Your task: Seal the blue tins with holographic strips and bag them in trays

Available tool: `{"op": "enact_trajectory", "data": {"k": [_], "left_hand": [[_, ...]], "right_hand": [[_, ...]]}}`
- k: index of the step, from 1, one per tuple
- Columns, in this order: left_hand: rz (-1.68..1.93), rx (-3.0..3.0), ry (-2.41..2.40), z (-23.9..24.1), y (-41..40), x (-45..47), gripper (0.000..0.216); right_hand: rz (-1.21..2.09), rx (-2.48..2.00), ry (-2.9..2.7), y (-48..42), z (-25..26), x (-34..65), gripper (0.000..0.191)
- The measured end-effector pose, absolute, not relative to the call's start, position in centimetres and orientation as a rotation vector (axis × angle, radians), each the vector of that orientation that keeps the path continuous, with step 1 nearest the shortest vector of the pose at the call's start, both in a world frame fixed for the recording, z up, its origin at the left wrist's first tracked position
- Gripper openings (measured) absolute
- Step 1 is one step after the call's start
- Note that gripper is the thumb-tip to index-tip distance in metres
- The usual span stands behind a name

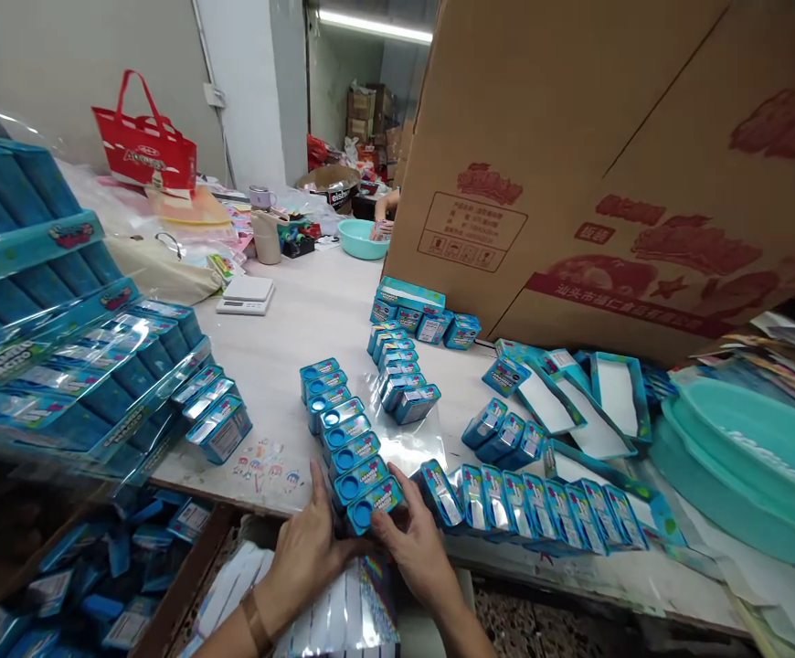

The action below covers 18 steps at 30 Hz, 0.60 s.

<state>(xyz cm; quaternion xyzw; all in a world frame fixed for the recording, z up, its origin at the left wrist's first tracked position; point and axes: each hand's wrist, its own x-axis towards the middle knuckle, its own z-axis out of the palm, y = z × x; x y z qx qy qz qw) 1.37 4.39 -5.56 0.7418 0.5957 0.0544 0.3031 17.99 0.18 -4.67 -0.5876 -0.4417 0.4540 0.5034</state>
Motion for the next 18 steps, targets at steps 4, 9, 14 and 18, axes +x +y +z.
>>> {"op": "enact_trajectory", "data": {"k": [4,9,14,18], "left_hand": [[0.238,1.941,1.489,-5.7,4.4,2.7,0.112],[0.236,1.872,1.565,-5.0,4.4,2.0,0.113],[0.368,1.703,1.543,-2.4,2.3,-2.6,0.078],[0.539,1.540,1.367,0.3,1.6,-4.5,0.055]], "right_hand": [[1.142,-1.348,-1.074,0.2,-5.1,17.7,0.071],[0.932,-1.540,-1.192,-1.3,-5.5,18.2,0.071],[0.813,-1.515,-1.229,-6.1,-5.0,19.1,0.053],[1.368,-1.334,-1.169,-6.7,-3.7,17.9,0.068]]}}
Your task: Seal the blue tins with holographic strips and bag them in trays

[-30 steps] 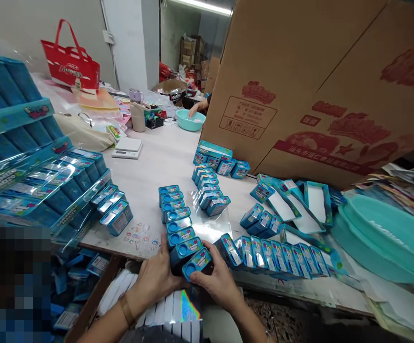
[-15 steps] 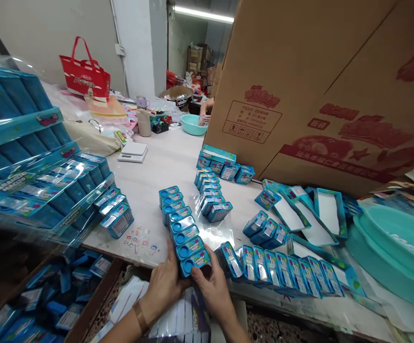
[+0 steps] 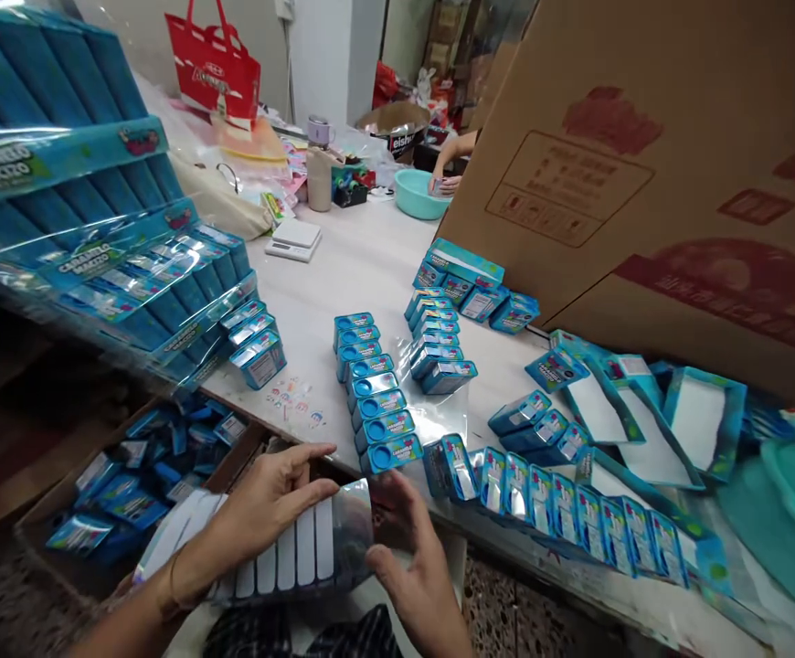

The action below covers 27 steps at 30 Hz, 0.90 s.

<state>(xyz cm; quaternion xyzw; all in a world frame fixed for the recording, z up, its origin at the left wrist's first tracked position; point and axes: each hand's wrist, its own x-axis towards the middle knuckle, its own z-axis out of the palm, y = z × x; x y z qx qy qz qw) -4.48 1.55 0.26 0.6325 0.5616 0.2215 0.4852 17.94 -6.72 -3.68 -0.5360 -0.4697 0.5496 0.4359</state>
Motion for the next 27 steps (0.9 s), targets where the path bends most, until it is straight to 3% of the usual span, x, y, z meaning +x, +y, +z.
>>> {"op": "enact_trajectory", "data": {"k": [3,12,18,24,27], "left_hand": [[0.514,1.523,1.232,1.7,1.8,-4.2,0.047],[0.528,2.045,1.024,5.6,1.4,-2.2,0.023],[0.406,1.509,0.697,5.1,1.9,0.1,0.031],[0.290,1.416,0.555,4.0,2.7,0.9,0.032],[0.267,1.388,0.528,3.8,2.8,1.0,0.029]], "right_hand": [[1.555,-1.224,-1.005,-5.8,-2.2,16.5,0.069],[0.983,-1.262,-1.219,-5.2,0.7,17.2,0.024],[0.218,-1.188,-1.992,-4.9,3.0,20.6,0.049],[0.274,-1.148,-2.169,-4.1,5.3,21.5,0.012],[0.256,-1.138,-2.174,-3.9,5.1,21.4,0.010]]}}
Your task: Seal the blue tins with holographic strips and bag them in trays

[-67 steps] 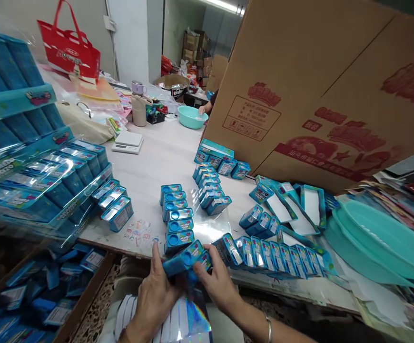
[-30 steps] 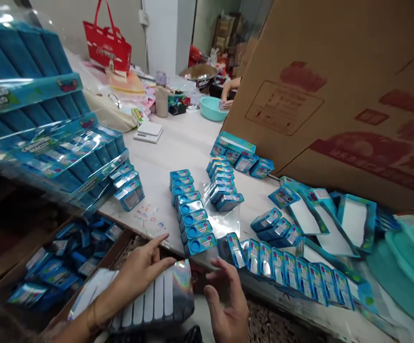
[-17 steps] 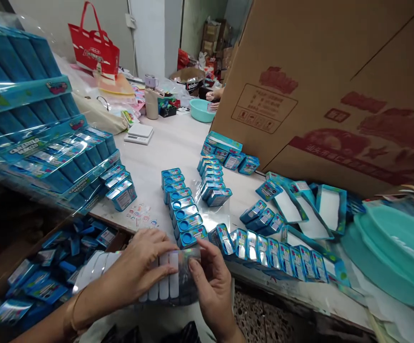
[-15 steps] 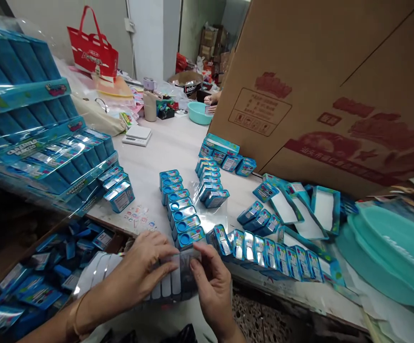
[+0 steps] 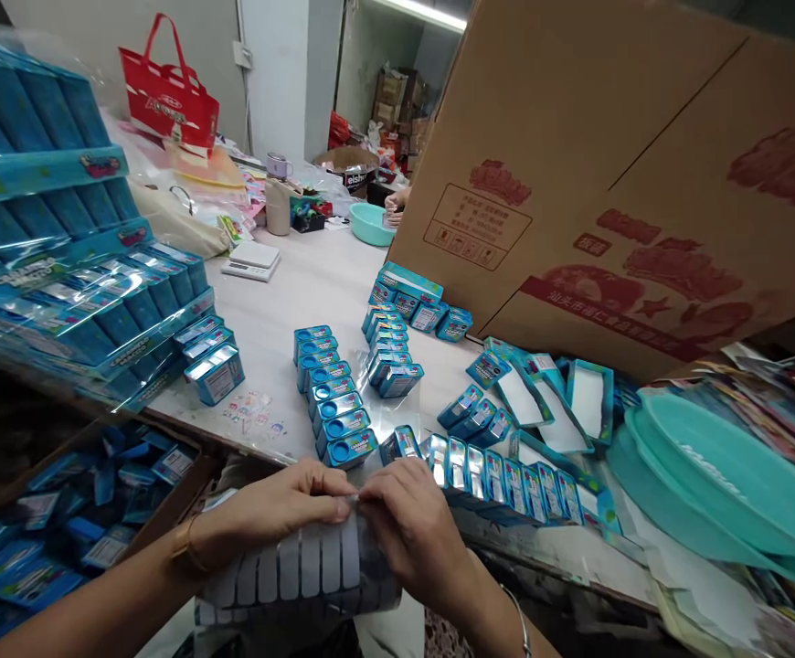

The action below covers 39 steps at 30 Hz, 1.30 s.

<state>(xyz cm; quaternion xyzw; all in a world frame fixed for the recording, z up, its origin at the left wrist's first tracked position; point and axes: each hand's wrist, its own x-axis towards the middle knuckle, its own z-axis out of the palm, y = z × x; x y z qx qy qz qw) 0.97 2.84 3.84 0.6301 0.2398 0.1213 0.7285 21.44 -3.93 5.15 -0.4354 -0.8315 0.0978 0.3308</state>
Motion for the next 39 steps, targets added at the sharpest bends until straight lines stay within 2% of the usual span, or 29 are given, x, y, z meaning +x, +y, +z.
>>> {"op": "enact_trajectory", "data": {"k": [8,19,29,33,37,38,39], "left_hand": [[0.242,1.084,0.565,3.5,2.6,1.1,0.025],[0.279,0.895,0.625,2.7,2.1,1.4,0.024],[0.368,1.319,0.880,0.0,2.6,0.7,0.026],[0.602,1.703,1.121,-2.5,1.5,-1.0,0.023],[0.580,1.749,0.976,-5.0,-1.7,-2.2,0.022],[0.517,1.684,0.937,-5.4,-2.6,-2.2,0.026],[0.456,1.594,0.916,-5.7,-3.4,-2.1,0.044]], "right_hand": [[-0.146,-0.958,-2.251,-4.7,3.5,22.3,0.027],[-0.156,-0.994,-2.256,-5.3,2.4,22.4,0.033],[-0.073,-0.983,-2.297,-5.1,3.3,21.1,0.013],[0.237,-0.977,-2.231,-5.9,6.0,21.4,0.015],[0.752,-1.292,-1.924,-4.6,7.7,21.4,0.016],[0.850,-1.338,-1.851,-4.0,7.6,21.2,0.017],[0.927,-1.363,-1.788,-3.3,7.2,21.0,0.018]]}}
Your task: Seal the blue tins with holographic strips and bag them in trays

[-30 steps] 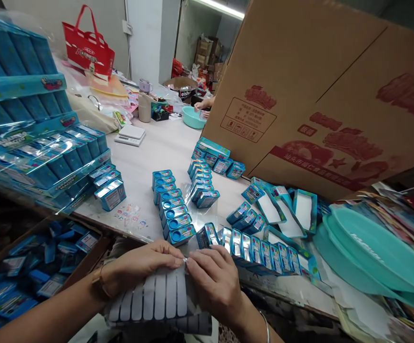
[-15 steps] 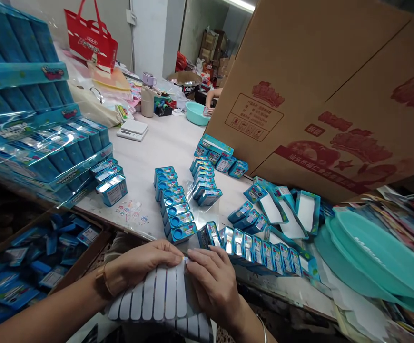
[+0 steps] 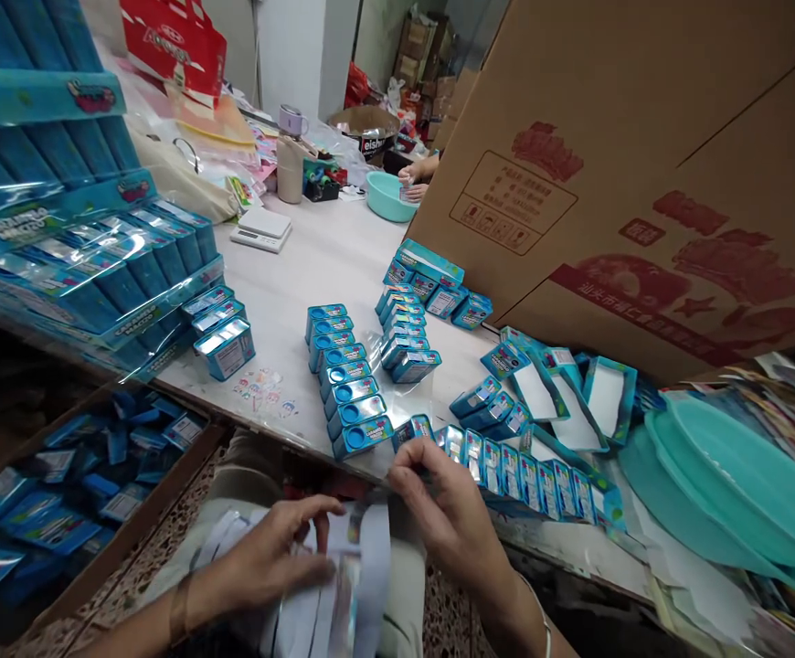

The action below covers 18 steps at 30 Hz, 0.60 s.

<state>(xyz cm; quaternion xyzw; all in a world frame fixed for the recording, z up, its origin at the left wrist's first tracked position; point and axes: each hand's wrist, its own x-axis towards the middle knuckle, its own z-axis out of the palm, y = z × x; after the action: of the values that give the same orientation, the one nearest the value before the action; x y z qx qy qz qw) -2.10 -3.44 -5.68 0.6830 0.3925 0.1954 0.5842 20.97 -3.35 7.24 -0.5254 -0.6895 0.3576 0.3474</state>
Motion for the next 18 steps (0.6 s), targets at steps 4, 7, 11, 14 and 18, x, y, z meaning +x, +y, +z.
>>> {"op": "enact_trajectory", "data": {"k": [4,7,11,14,18], "left_hand": [[0.481,1.168,0.773,-5.2,-4.5,-1.1,0.109],[0.651,1.053,0.705,-4.0,-3.1,-0.5,0.097],[0.715,1.042,0.910,-3.2,-0.8,-0.2,0.060],[0.739,1.066,1.040,-3.2,0.3,0.0,0.052],[0.745,1.156,1.100,-3.5,1.1,0.1,0.049]], "right_hand": [[1.072,-1.422,-1.603,-1.2,4.9,19.6,0.021],[1.085,-1.455,-1.537,-0.4,3.3,18.7,0.022],[1.018,-1.507,-1.501,-0.1,2.2,18.1,0.021],[0.903,-1.572,-1.524,0.1,1.6,18.0,0.019],[0.602,-1.692,-1.650,0.6,1.0,17.8,0.019]]}}
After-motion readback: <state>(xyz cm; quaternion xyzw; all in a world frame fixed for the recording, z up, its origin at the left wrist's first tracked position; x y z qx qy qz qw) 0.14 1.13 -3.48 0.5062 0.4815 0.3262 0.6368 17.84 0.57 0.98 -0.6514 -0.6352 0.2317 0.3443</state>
